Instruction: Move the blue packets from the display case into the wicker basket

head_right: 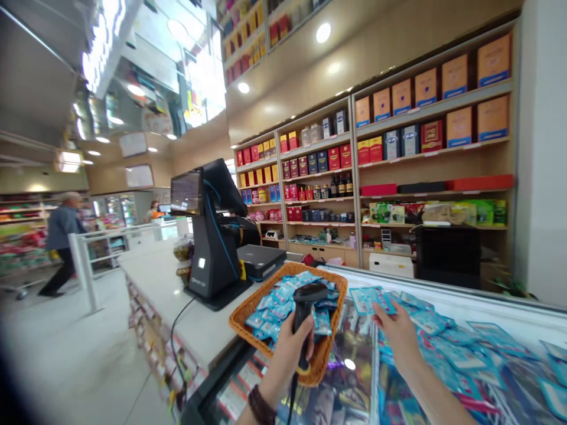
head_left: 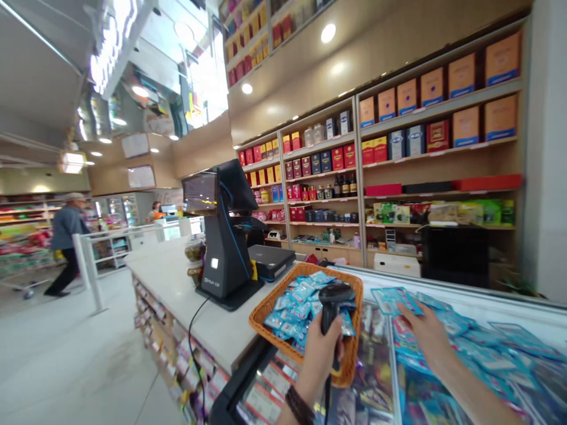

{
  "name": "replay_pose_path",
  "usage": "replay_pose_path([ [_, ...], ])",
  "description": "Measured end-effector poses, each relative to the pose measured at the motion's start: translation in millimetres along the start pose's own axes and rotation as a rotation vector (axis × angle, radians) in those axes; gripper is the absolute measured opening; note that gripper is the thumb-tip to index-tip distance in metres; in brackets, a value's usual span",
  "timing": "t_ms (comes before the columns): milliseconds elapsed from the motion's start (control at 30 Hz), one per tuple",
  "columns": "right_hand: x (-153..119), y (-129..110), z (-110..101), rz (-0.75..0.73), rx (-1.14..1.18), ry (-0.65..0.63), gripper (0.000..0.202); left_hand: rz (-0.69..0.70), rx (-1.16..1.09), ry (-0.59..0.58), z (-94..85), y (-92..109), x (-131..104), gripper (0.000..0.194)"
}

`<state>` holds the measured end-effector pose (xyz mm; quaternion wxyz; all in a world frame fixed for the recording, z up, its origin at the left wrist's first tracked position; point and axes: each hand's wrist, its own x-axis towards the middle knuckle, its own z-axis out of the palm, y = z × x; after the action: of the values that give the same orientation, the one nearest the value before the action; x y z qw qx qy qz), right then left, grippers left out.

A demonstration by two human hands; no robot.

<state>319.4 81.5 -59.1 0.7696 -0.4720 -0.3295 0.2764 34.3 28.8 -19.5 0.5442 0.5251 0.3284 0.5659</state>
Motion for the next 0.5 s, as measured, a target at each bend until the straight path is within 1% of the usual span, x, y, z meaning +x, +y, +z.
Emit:
replay_pose_path([
  [67, -1.4, -5.5, 45.9, 0.083, 0.035, -0.090, 0.054, 0.019, 0.043, 0.066, -27.5, 10.7, 4.0, 0.089],
  [100, -2.7, -7.1, 68.0, 0.113, 0.070, -0.163, 0.052, 0.030, 0.061, 0.110, -40.2, 14.1, 6.0, 0.089],
  [167, -5.7, -7.6, 107.9, 0.159, 0.144, -0.274, 0.052, 0.056, 0.087, 0.205, -62.1, 16.2, 9.6, 0.087],
  [233, -8.7, -5.5, 138.3, 0.193, 0.204, -0.356, 0.055, 0.088, 0.099, 0.282, -78.3, 13.3, 12.0, 0.086],
  [267, -10.1, -4.0, 148.8, 0.207, 0.214, -0.379, 0.057, 0.105, 0.101, 0.306, -83.9, 10.8, 12.6, 0.085],
  [333, -12.8, -1.7, 158.5, 0.230, 0.205, -0.397, 0.057, 0.131, 0.099, 0.325, -90.1, 5.7, 12.1, 0.085],
  [367, -14.0, -1.2, 157.6, 0.236, 0.190, -0.403, 0.055, 0.135, 0.097, 0.322, -90.5, 3.9, 11.2, 0.085],
  [433, -15.7, -1.9, 144.7, 0.220, 0.136, -0.419, 0.053, 0.128, 0.093, 0.308, -86.3, 2.8, 8.1, 0.086],
  [500, -15.8, -4.7, 118.6, 0.166, 0.063, -0.408, 0.053, 0.112, 0.088, 0.277, -76.2, 5.6, 3.8, 0.085],
])
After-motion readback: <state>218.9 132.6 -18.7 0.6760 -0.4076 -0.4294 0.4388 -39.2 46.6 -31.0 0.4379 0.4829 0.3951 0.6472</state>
